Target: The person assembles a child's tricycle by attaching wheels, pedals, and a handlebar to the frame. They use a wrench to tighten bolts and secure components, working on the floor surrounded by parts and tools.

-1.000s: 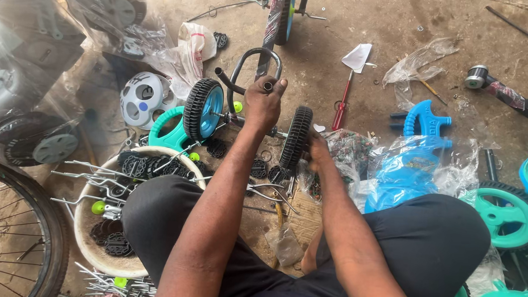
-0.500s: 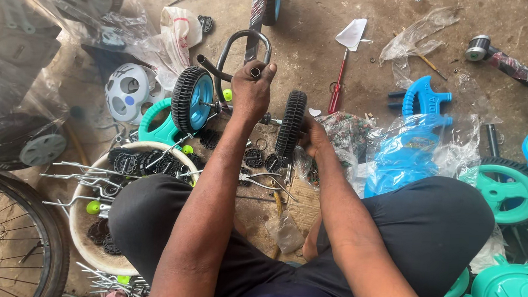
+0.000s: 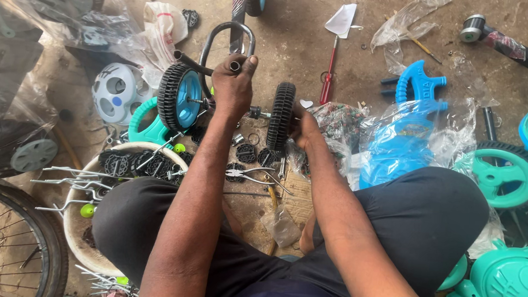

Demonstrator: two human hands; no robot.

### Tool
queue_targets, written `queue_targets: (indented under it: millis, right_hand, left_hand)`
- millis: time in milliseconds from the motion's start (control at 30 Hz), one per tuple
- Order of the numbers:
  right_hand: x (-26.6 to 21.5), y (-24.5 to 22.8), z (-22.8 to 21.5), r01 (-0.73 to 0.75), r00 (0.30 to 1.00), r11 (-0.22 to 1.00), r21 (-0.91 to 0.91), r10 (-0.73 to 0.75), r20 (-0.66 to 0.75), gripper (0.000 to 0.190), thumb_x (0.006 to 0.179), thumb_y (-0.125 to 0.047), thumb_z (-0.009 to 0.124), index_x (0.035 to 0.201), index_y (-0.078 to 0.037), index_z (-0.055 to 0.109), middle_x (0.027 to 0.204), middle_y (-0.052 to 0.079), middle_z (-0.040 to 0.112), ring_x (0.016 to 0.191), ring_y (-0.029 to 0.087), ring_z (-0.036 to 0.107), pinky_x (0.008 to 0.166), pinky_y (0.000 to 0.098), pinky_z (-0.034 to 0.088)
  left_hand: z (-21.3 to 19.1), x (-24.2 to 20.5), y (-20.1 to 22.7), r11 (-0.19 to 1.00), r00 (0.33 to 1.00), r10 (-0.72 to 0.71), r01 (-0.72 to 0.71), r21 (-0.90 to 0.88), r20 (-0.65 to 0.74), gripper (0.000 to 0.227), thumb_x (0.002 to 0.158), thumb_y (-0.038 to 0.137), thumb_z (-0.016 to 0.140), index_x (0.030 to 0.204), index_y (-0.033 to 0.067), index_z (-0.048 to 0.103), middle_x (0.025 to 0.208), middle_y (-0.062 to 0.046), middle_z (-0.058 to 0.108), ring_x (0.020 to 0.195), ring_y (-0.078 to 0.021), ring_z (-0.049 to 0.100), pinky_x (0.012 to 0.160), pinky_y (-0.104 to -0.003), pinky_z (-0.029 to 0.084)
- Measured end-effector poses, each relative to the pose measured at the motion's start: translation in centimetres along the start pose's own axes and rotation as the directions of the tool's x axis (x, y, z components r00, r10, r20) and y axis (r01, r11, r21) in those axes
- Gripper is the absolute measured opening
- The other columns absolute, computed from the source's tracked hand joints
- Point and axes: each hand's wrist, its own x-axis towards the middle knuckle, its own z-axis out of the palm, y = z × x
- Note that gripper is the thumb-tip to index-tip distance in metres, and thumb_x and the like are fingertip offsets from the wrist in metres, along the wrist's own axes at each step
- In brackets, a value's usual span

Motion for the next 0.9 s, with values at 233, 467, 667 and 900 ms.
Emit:
queue_targets:
  millis: [233,467,667,900]
  right_hand:
    - [2.4,0.7,-1.1,0.019,0.998,0.996,0.090,-0.015,-0.055,0.022,0.089,-0.034,0.065,0.087,-0.012,0.066,0.075,0.006,0.062,0.062,0.020,0.059,0.051,0.0360,0.046]
    - [-2.1,0.4,-2.6,0.040,0.937,0.894,-0.447,-0.188,-0.293,0.020,0.091,-0.024,0.066,0.093,-0.005,0.071,0.078,0.011,0.067,0.059,0.021,0.061,0.050,0.0400,0.048]
    - [-5.1,-1.4,-3.1,-0.142,0.988,0.415,-0.899,0.118,-0.101,0.028,0.090,-0.032,0.073,0.102,-0.006,0.071,0.087,0.010,0.071,0.073,0.021,0.066,0.063,0.0388,0.053]
    - [-5.8,-20.0,5.6,0.581,0.351,-0.140,-0.802,-0.846,0.402,0.035,0.097,-0.031,0.065,0.103,0.004,0.067,0.085,0.017,0.071,0.079,0.029,0.071,0.065,0.0455,0.056]
  left_hand:
    - [-0.2,-0.2,-0.1,0.999,0.999,0.046,-0.046,0.010,-0.018,0.020,0.097,0.025,0.073,0.092,0.0061,0.075,0.069,0.003,0.064,0.066,-0.0076,0.055,0.062,-0.028,0.046]
    - [0.0,0.1,-0.5,0.999,1.000,0.024,-0.024,0.036,-0.009,0.023,0.099,0.027,0.071,0.089,0.0068,0.073,0.067,0.003,0.063,0.064,-0.0081,0.054,0.059,-0.029,0.045]
    - [1.2,1.0,-1.8,0.997,0.994,0.046,-0.052,-0.061,-0.098,0.025,0.100,0.026,0.072,0.086,0.0052,0.070,0.069,-0.001,0.061,0.066,-0.0110,0.052,0.059,-0.031,0.042]
    - [1.1,-0.4,-1.1,0.997,0.997,-0.075,0.075,-0.008,-0.035,0.022,0.098,0.026,0.069,0.089,0.0070,0.072,0.081,-0.003,0.071,0.075,-0.0141,0.062,0.068,-0.031,0.050]
